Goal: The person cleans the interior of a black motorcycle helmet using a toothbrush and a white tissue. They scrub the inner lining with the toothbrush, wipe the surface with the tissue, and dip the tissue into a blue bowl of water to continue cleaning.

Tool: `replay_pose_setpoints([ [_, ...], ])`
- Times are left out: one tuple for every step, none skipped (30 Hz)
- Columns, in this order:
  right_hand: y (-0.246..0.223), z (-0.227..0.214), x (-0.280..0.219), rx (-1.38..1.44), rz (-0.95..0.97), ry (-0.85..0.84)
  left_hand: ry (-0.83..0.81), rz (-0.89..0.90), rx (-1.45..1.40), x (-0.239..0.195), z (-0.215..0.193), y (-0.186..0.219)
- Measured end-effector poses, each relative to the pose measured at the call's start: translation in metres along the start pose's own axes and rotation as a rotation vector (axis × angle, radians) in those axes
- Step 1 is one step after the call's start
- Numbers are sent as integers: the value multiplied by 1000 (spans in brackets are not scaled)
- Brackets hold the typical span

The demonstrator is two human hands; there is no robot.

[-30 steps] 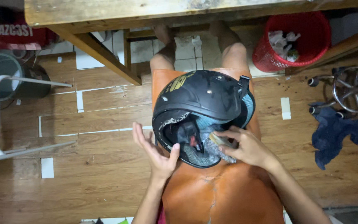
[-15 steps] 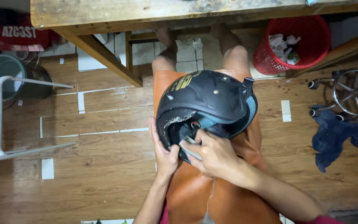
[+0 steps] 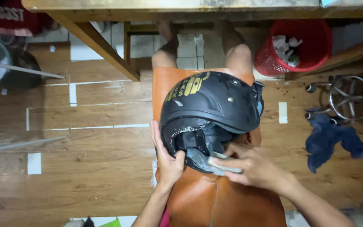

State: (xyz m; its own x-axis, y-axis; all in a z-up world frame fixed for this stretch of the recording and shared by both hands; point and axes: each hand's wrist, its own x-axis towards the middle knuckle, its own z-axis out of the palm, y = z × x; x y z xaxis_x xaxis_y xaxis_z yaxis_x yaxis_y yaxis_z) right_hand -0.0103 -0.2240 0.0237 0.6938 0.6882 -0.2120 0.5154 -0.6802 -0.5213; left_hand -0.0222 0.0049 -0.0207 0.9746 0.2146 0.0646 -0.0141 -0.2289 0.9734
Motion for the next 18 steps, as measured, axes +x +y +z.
replay_pose_setpoints([
  [-2, -2, -3, -28, -81, 146, -1, -6, -13, -2, 0, 0],
  [-1, -5, -5, -62, -170, 295, 6, -5, -26, -2, 2, -1],
  [-14, -2, 9, -67, -170, 290, 8, -6, -31, -5, 3, 3],
  [-26, 1, 24, -100, -140, 391, -12, -7, -34, -6, 4, 6],
  [-39, 4, 39, -133, -111, 492, -32, -8, -36, -6, 4, 10],
  [-36, 2, 38, -137, -114, 495, -30, -3, -38, -5, 2, 11],
  [-33, 1, 37, -66, -127, 442, -24, 29, -27, -2, 1, 12],
  [-30, 0, 35, 7, -137, 381, -19, 54, -17, -2, -1, 14],
  [-10, 3, 24, 5, -137, 377, -17, 52, -21, 1, -2, 13],
  [7, 8, 10, 86, -218, 372, -10, 31, -15, 1, -4, 11],
  [24, 13, -5, 169, -298, 368, -4, 10, -10, 0, -6, 9],
  [25, 8, -13, 163, -293, 362, -5, 6, -18, 0, -5, 7],
  [25, 2, -21, 143, -207, 352, 16, 4, -36, -1, -6, 6],
  [26, -5, -27, 116, -126, 346, 40, 11, -55, 1, -6, 4],
  [22, -16, -30, 104, -127, 345, 44, 17, -65, 2, -6, 1],
  [19, -27, -33, 161, -152, 410, 63, 28, -11, 3, -6, -1],
  [16, -38, -35, 219, -176, 473, 82, 39, 44, 3, -5, -3],
  [23, -48, -37, 208, -189, 475, 94, 50, 39, 4, -5, -4],
])
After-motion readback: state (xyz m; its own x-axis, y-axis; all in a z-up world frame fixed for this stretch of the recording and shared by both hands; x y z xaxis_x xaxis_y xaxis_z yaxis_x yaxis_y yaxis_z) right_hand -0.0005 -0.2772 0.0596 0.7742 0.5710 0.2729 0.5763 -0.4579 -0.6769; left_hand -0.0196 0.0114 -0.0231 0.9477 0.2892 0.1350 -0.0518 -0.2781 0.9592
